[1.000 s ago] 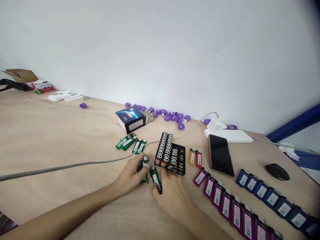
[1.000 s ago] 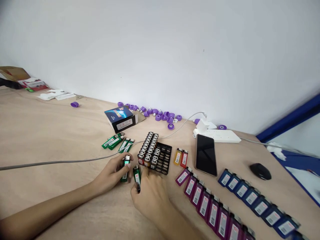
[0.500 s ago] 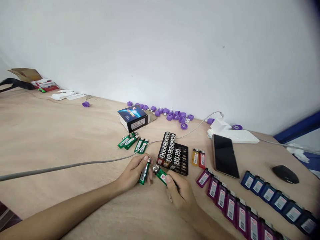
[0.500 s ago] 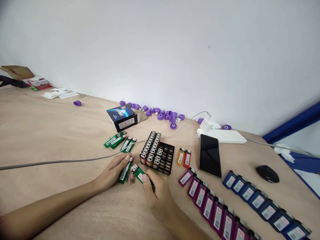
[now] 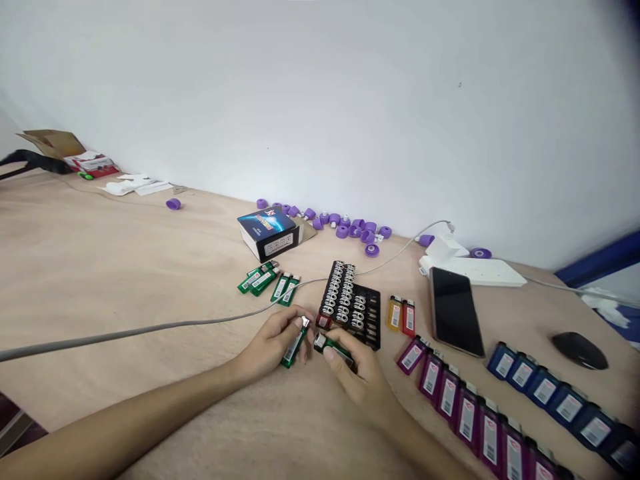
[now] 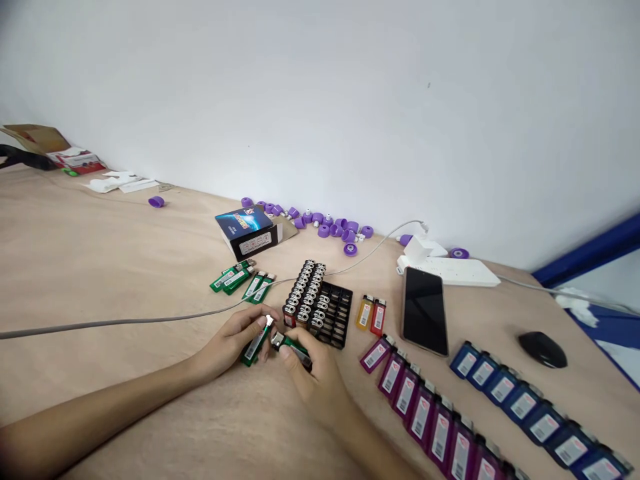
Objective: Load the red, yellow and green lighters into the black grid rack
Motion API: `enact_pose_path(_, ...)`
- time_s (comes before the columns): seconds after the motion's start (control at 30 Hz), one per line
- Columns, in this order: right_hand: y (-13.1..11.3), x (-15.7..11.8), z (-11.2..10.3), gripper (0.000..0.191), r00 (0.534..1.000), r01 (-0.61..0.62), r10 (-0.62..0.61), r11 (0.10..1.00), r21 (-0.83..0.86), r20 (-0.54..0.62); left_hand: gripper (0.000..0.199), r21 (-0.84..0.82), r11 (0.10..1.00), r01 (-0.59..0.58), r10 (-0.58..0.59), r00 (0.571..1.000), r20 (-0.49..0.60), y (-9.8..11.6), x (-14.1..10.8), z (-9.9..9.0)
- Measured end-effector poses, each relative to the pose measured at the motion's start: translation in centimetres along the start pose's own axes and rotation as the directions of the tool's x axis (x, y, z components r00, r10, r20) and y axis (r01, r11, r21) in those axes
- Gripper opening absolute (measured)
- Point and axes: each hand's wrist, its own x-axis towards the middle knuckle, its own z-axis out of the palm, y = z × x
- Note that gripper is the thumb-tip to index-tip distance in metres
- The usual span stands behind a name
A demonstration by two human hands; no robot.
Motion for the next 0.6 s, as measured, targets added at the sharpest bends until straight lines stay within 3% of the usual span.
enact_pose_path(0.17,-0.13,0.05,0.06,0.032,0.998,-0.048,0.046,0.998,-0.033,-0.041,0.043,0.065,0.998,-0.01,0.008,1.0,0.017,-0.08,-0.13,0.13)
enact_pose_path(0.5,-0.26,0.08,-0.12,0.033,0.998,-0.06,0.063,0.996,0.073,-0.032,0.041,0.128,0.992,-0.012,0.012,1.0,-0.005,-0.15,-0.45,0.16)
enact_pose_path(0.6,0.14,-0.59,0.26,0.036,0.994,-0.015,0.025,0.995,0.097,-0.104,0.045,0.163,0.987,-0.005,0.007,1.0,-0.009,0.15,-0.56,0.26)
